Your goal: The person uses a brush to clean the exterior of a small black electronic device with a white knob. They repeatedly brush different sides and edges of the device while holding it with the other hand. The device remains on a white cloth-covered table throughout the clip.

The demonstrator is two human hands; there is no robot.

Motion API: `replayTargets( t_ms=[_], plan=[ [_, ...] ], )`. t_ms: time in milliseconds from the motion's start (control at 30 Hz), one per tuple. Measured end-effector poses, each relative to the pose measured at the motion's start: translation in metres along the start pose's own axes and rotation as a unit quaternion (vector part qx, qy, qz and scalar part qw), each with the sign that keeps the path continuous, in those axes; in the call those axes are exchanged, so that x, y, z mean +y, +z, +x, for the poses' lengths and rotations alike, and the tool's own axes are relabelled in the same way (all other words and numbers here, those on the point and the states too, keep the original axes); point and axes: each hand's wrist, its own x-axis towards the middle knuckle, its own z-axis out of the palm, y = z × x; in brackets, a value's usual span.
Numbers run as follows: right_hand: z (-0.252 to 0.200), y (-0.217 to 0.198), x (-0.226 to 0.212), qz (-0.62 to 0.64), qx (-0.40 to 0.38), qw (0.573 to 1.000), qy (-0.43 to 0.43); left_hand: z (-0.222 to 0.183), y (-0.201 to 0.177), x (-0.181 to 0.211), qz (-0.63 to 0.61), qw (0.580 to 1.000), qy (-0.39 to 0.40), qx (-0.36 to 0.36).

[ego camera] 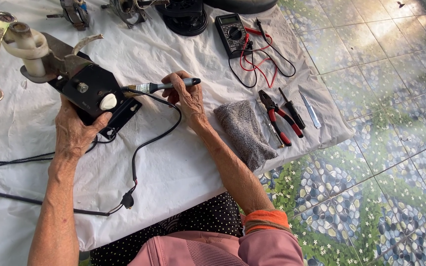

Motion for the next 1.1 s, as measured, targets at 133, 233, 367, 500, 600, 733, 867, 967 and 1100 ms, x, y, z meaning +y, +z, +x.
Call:
replayTargets(
  t_ms=[133, 233, 367, 500, 600, 733, 867, 967, 1100],
  plan=[
    [0.0, -0.001, 0.001, 0.002, -0.001, 1.0, -0.003, 0.0, 0.001, -0.004, 0.006, 1.0, 0.007, 0.001],
    [0.0, 0.0, -0.001, 0.001, 0.001, 1.0, 0.006, 0.0, 0.001, -0.005, 0.005, 1.0, 0.001, -0.002],
    [-0.001, 0.0, -0.002, 0.003, -0.003, 1.0, 0.004, 0.0, 0.001, -0.007, 0.004, 1.0, 0.0, -0.001],
    [-0.001, 0.001, -0.003, 0.003, 0.001, 1.0, 0.006, 0.0, 0.002, -0.012, 0.009, 1.0, -0.002, -0.001],
    [-0.001, 0.0, -0.002, 0.005, -0.004, 1.0, -0.001, 0.0, 0.002, -0.008, 0.002, 1.0, 0.004, 0.003],
    [-0.001, 0.001, -0.002, 0.002, 0.0, 1.0, 0.004, 0.0, 0.003, -0.009, -0.001, 1.0, 0.007, 0.008],
    [-0.001, 0.0, -0.001, 0.002, -0.002, 1.0, -0.001, 0.0, 0.002, -0.01, 0.009, 1.0, 0.007, 0.002],
    [-0.001, 0.0, 0.0, 0.005, -0.006, 1.0, -0.008, 0.0, 0.002, -0.007, 0.007, 1.0, 0.008, 0.0],
    [0.0, 0.0, 0.0, 0.001, -0.002, 1.0, -0.004, -0.001, 0.002, -0.009, 0.005, 1.0, 0.03, 0.002]
  ],
)
